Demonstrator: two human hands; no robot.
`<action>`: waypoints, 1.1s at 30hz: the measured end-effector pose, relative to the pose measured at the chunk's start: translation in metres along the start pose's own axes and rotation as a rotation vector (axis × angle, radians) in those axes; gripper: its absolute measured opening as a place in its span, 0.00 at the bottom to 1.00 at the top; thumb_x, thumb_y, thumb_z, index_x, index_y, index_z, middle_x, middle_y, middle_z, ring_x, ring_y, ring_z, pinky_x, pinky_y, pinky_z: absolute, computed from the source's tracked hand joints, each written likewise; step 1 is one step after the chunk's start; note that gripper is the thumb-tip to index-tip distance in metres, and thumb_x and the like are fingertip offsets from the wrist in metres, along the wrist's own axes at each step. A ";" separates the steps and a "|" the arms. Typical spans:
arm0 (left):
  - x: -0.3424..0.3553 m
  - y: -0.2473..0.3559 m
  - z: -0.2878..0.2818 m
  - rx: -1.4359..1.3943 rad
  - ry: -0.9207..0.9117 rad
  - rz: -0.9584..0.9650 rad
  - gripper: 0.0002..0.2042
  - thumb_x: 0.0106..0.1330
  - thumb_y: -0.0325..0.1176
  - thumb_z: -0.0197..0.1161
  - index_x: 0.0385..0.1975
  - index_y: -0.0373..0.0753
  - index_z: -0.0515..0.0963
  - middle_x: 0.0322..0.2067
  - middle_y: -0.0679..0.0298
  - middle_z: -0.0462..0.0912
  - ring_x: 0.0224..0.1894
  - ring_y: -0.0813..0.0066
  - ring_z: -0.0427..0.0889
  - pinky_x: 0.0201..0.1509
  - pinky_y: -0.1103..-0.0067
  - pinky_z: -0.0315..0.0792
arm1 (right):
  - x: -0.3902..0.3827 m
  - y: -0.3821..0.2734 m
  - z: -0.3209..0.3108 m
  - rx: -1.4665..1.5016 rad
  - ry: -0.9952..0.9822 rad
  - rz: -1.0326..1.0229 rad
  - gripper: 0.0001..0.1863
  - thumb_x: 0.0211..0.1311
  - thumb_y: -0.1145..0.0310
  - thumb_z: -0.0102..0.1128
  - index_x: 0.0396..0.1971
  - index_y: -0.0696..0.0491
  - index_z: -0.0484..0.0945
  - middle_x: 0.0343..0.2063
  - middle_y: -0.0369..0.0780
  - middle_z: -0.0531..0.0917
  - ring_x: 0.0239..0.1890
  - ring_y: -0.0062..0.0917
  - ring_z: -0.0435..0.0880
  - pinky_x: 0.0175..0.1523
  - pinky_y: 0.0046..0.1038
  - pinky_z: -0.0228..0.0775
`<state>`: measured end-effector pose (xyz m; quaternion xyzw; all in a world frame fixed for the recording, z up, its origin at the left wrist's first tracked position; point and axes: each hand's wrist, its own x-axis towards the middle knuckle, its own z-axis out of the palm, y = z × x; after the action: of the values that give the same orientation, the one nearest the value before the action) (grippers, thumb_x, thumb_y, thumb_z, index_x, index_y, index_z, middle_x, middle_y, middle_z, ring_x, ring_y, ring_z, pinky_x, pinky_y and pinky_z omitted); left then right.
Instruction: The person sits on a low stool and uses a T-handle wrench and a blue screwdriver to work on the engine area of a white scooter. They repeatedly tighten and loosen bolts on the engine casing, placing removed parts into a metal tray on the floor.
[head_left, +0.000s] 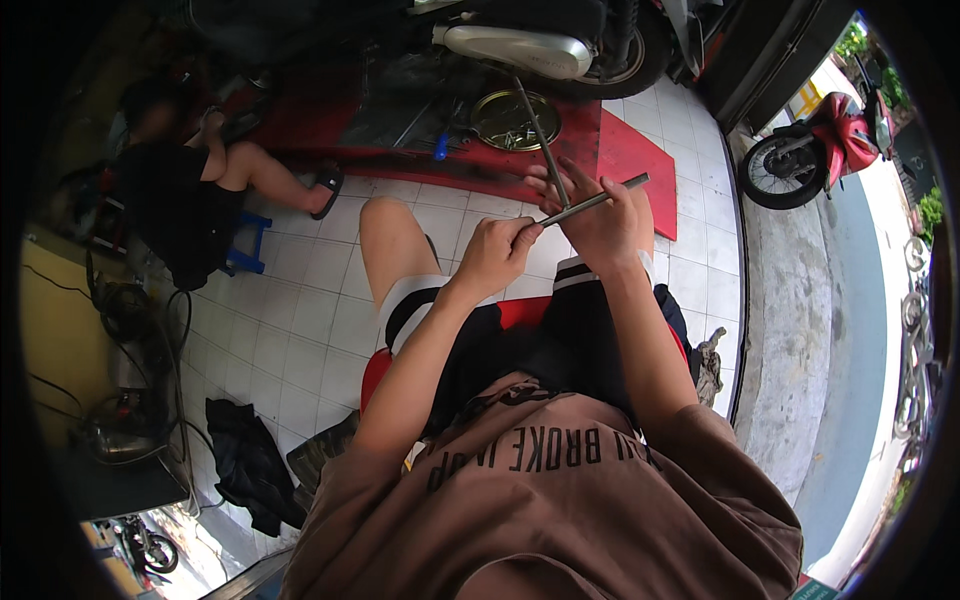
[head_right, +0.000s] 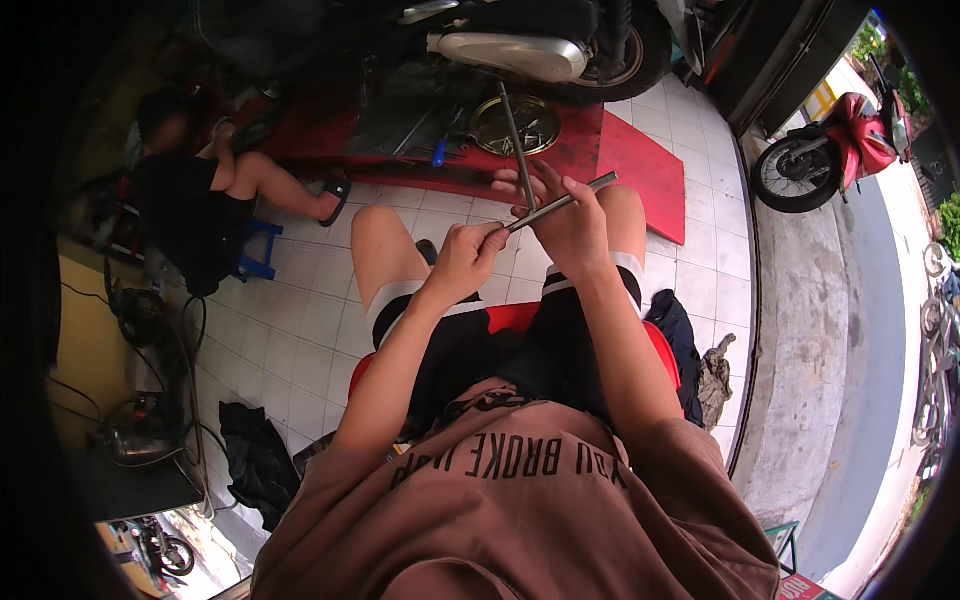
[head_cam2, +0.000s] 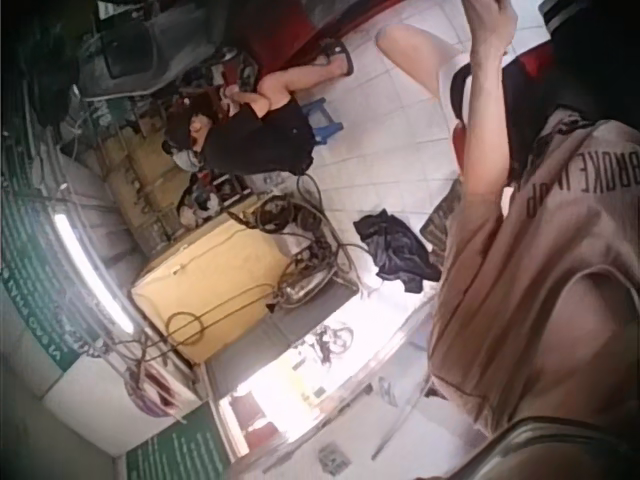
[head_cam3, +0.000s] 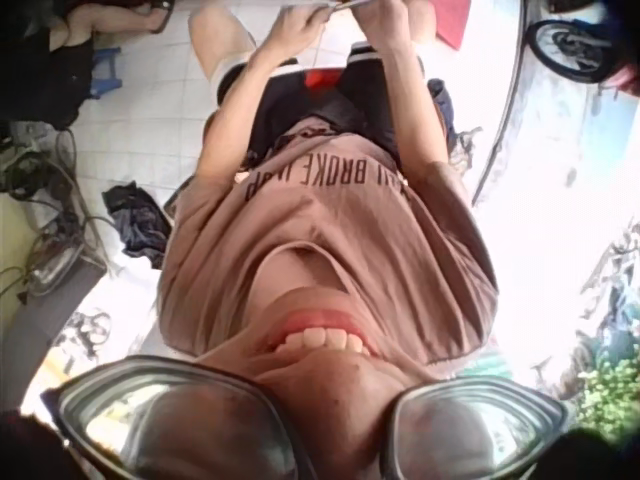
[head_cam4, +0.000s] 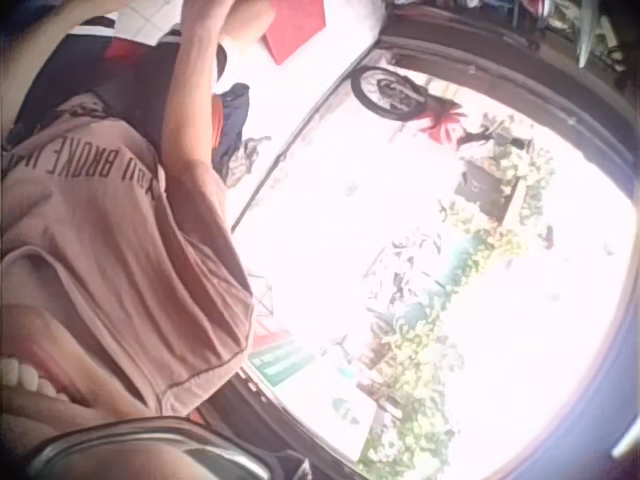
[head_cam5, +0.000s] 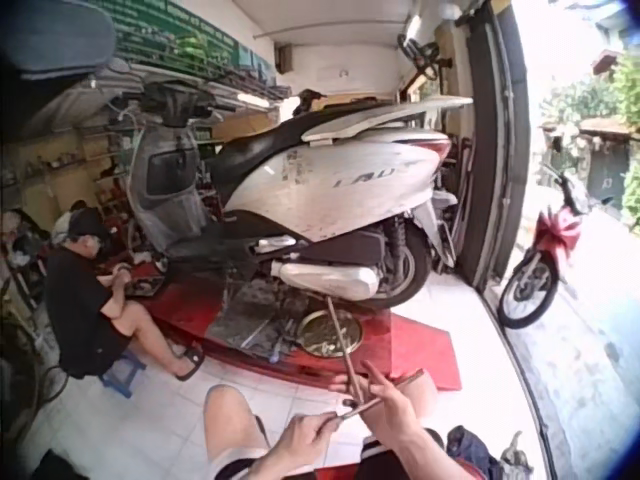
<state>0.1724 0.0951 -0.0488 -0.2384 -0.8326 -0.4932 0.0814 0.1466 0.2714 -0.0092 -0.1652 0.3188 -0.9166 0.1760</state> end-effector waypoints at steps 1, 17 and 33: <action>-0.006 0.003 -0.001 0.048 0.027 0.020 0.18 0.71 0.37 0.50 0.22 0.30 0.71 0.14 0.54 0.67 0.15 0.66 0.66 0.22 0.71 0.59 | -0.006 0.005 0.002 0.124 -0.011 0.028 0.43 0.60 0.47 0.48 0.65 0.63 0.50 0.60 0.54 0.67 0.61 0.39 0.68 0.56 0.31 0.61; -0.028 -0.033 0.022 0.367 -0.153 -0.216 0.16 0.55 0.43 0.65 0.16 0.35 0.81 0.12 0.53 0.76 0.20 0.53 0.80 0.30 0.66 0.74 | 0.028 0.044 -0.063 -0.090 0.347 0.353 0.07 0.69 0.65 0.47 0.36 0.51 0.72 0.24 0.31 0.72 0.27 0.18 0.67 0.33 0.20 0.61; 0.076 -0.092 -0.013 0.363 -0.731 -0.542 0.15 0.65 0.40 0.57 0.38 0.34 0.82 0.35 0.47 0.82 0.42 0.52 0.81 0.48 0.63 0.73 | 0.147 0.065 -0.160 -0.437 0.404 0.731 0.06 0.64 0.68 0.51 0.32 0.54 0.75 0.21 0.33 0.75 0.24 0.18 0.71 0.28 0.20 0.58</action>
<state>0.0605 0.0714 -0.0865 -0.1525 -0.9114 -0.2274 -0.3072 -0.0359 0.2449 -0.1416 0.1066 0.5694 -0.7197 0.3828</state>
